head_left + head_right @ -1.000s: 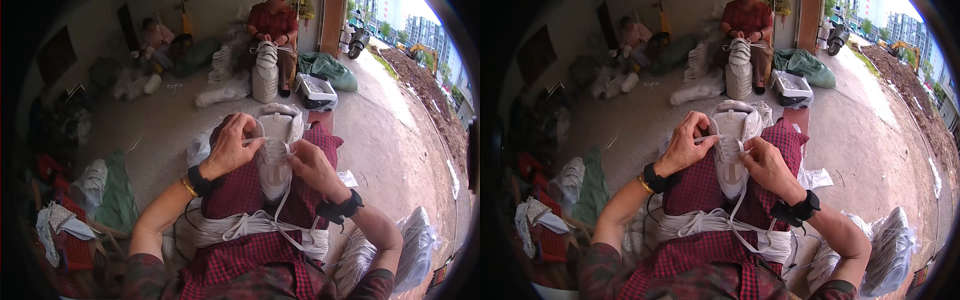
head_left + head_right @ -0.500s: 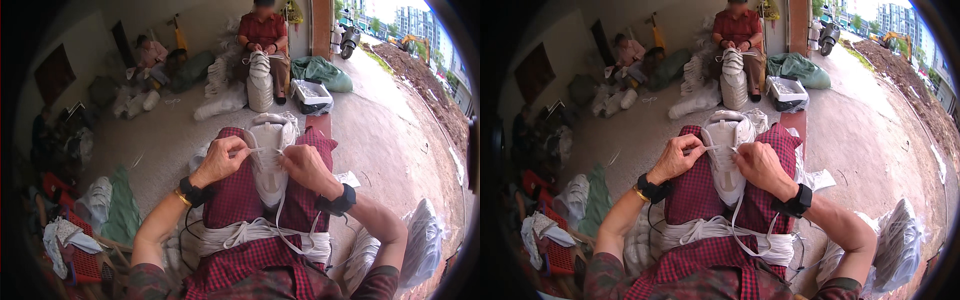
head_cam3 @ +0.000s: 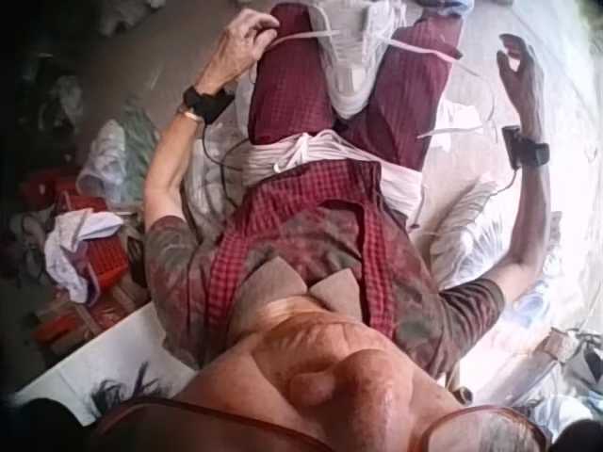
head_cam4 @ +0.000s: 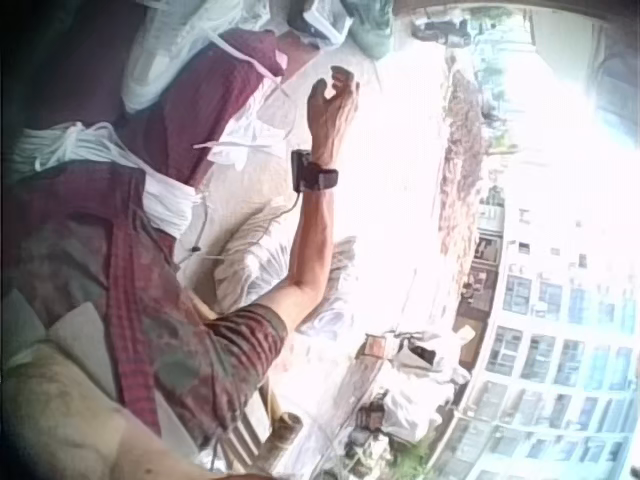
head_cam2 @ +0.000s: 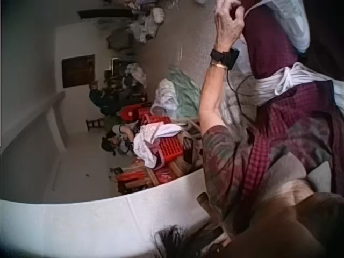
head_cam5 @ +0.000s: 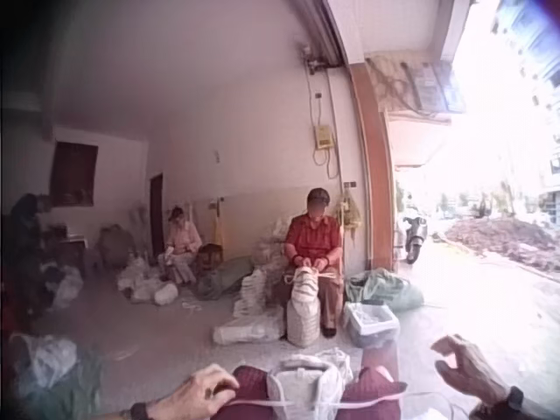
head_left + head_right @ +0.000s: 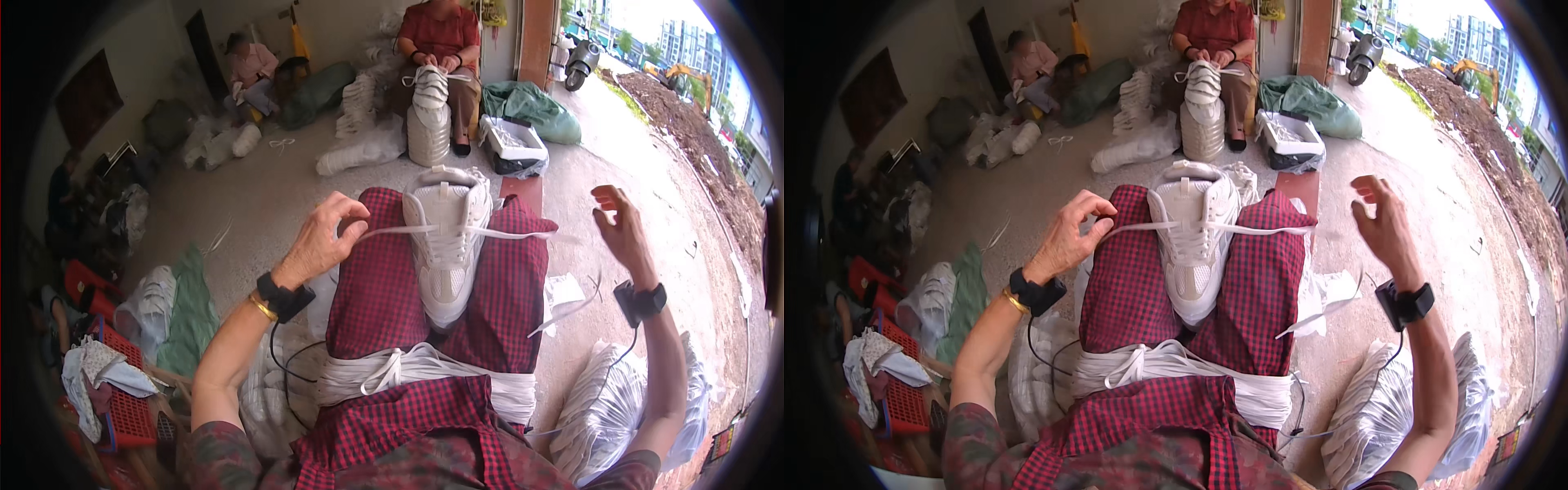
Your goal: Lacing a white sneaker while holding it between the legs.
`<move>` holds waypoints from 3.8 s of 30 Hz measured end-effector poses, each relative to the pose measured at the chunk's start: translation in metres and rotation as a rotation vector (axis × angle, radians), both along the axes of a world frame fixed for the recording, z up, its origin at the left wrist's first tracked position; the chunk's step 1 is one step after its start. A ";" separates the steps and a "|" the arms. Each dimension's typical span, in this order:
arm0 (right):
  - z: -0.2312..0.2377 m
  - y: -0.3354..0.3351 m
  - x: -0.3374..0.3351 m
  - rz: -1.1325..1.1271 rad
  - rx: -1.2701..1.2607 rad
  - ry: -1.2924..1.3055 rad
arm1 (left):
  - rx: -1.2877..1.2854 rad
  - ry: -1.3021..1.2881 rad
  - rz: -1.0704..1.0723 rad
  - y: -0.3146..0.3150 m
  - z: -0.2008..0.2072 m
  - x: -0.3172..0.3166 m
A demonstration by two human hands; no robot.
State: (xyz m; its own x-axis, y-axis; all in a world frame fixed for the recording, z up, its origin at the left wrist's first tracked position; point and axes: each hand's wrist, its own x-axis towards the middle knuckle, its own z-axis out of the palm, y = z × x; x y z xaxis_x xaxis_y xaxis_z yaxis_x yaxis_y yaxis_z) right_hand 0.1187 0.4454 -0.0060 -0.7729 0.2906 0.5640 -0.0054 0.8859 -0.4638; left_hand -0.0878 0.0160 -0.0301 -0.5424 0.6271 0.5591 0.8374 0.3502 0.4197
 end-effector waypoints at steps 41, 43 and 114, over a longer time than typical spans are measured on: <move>0.117 0.157 0.172 -0.762 0.878 0.065 | -0.216 0.799 0.839 -0.324 0.112 -0.023; 0.114 0.147 0.171 -0.819 1.042 0.240 | -0.247 1.210 0.831 -0.298 0.117 -0.003; 0.036 -0.150 -0.094 0.633 0.985 -0.207 | -0.419 1.098 -0.361 0.072 0.036 0.005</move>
